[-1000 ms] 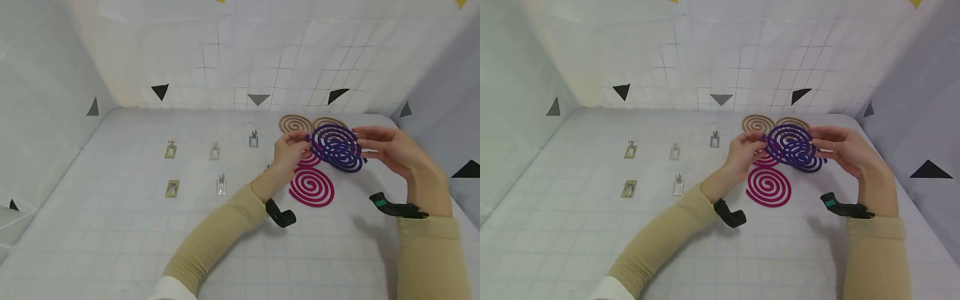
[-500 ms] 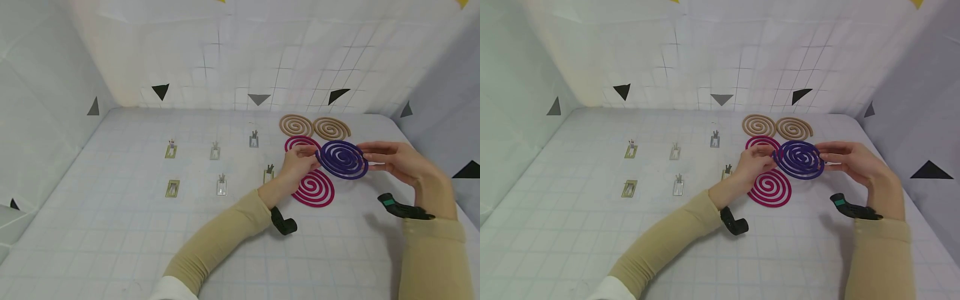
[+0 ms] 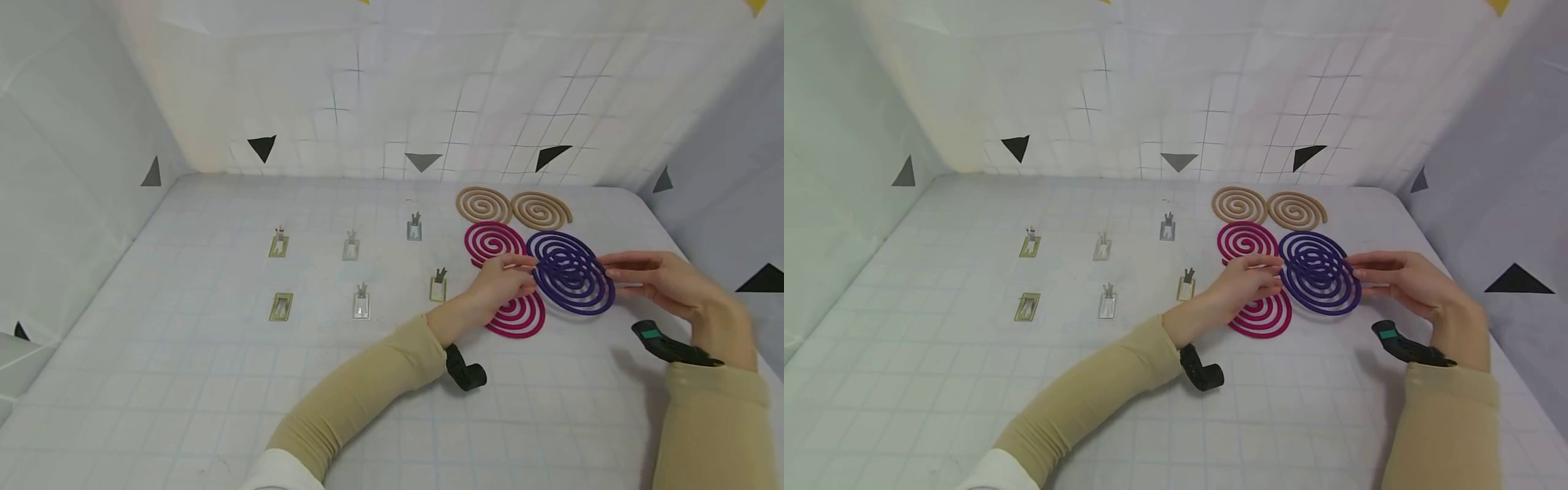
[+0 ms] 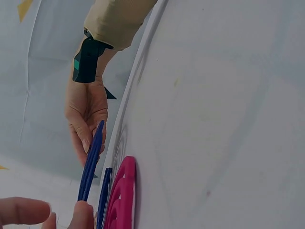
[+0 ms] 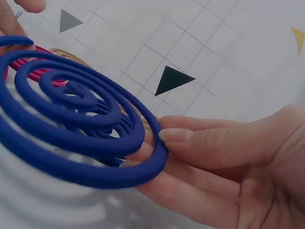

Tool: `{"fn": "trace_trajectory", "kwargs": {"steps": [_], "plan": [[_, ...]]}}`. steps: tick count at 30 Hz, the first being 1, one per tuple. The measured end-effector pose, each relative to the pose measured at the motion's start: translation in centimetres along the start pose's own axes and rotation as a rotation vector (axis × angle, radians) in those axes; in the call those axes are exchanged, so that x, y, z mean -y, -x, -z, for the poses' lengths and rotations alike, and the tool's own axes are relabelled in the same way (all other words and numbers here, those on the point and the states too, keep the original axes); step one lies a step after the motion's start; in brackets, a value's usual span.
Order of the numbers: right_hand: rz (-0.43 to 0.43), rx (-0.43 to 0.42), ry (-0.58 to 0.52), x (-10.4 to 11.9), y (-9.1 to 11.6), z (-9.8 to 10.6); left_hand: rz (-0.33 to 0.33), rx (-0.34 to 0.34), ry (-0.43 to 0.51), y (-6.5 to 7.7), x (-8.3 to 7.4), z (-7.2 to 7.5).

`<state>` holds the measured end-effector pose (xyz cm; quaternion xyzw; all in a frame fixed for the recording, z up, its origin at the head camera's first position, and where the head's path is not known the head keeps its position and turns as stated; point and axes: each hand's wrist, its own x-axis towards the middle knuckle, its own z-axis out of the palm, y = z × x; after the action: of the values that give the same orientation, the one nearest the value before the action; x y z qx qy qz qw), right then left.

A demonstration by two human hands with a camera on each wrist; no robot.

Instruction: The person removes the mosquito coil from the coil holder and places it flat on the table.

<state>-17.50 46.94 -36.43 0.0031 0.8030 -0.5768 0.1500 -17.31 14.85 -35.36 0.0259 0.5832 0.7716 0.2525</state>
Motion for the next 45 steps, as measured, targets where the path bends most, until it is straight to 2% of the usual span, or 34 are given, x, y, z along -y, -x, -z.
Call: {"fn": "trace_trajectory", "kwargs": {"steps": [10,16,23,30,35,41,45], "plan": [[-0.072,0.042,0.119,-0.8,0.9,1.0,0.056,0.105,-0.077,0.3,0.5,-0.3],[-0.082,0.085,0.151,-0.7,1.3,1.2,0.050,0.099,-0.090,0.4,0.9,-0.6],[-0.166,0.110,0.193,-0.3,1.7,1.3,0.075,0.104,-0.185,0.8,1.1,-0.9],[-0.230,0.152,0.220,0.4,1.9,1.7,0.106,0.142,-0.214,1.2,1.2,-1.1],[-0.255,0.137,0.258,0.9,2.0,1.6,0.123,0.198,-0.222,1.3,1.1,-1.1],[-0.277,0.097,0.333,1.2,1.9,1.0,0.151,0.311,-0.262,2.0,0.8,-1.3],[-0.281,0.094,0.348,1.3,1.9,1.0,0.155,0.303,-0.294,2.5,0.8,-1.5]]}}
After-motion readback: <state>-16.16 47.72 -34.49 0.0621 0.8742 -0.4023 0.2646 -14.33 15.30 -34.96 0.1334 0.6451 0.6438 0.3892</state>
